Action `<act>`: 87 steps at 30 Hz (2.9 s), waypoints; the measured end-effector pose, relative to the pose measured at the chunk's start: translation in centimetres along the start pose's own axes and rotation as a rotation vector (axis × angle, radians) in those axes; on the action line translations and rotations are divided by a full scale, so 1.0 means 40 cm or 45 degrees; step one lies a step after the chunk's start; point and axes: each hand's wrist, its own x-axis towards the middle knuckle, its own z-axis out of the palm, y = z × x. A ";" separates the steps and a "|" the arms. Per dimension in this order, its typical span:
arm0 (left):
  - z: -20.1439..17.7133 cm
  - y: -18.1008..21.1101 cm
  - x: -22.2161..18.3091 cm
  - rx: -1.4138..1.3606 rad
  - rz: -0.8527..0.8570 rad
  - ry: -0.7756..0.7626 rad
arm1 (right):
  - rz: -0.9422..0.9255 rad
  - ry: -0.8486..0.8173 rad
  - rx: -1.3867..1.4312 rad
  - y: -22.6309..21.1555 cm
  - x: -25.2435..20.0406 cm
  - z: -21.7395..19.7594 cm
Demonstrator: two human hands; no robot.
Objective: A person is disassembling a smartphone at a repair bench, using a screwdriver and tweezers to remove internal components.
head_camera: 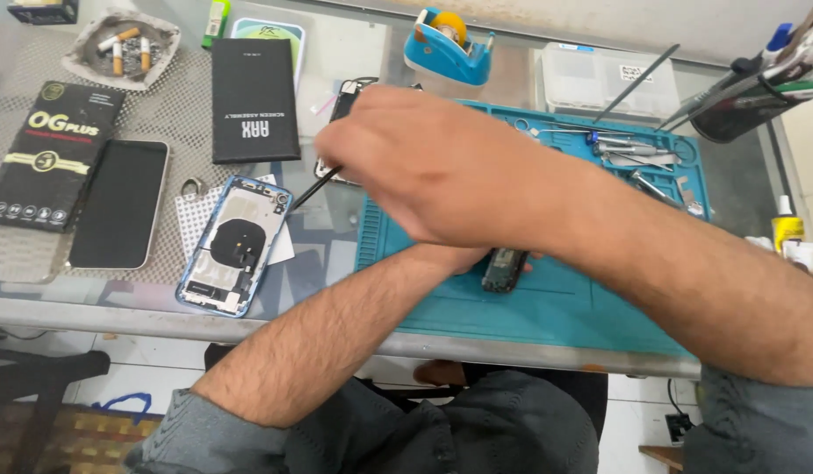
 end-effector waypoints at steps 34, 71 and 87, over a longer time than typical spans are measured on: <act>-0.086 0.038 -0.001 0.443 -0.655 -0.339 | 0.960 0.317 -0.292 -0.051 -0.545 0.112; -0.060 0.066 -0.002 0.775 -0.603 -0.503 | 0.955 0.303 -0.661 -0.072 -0.535 0.138; -0.060 0.065 -0.007 0.776 -0.606 -0.475 | 0.983 0.394 -0.568 -0.071 -0.536 0.138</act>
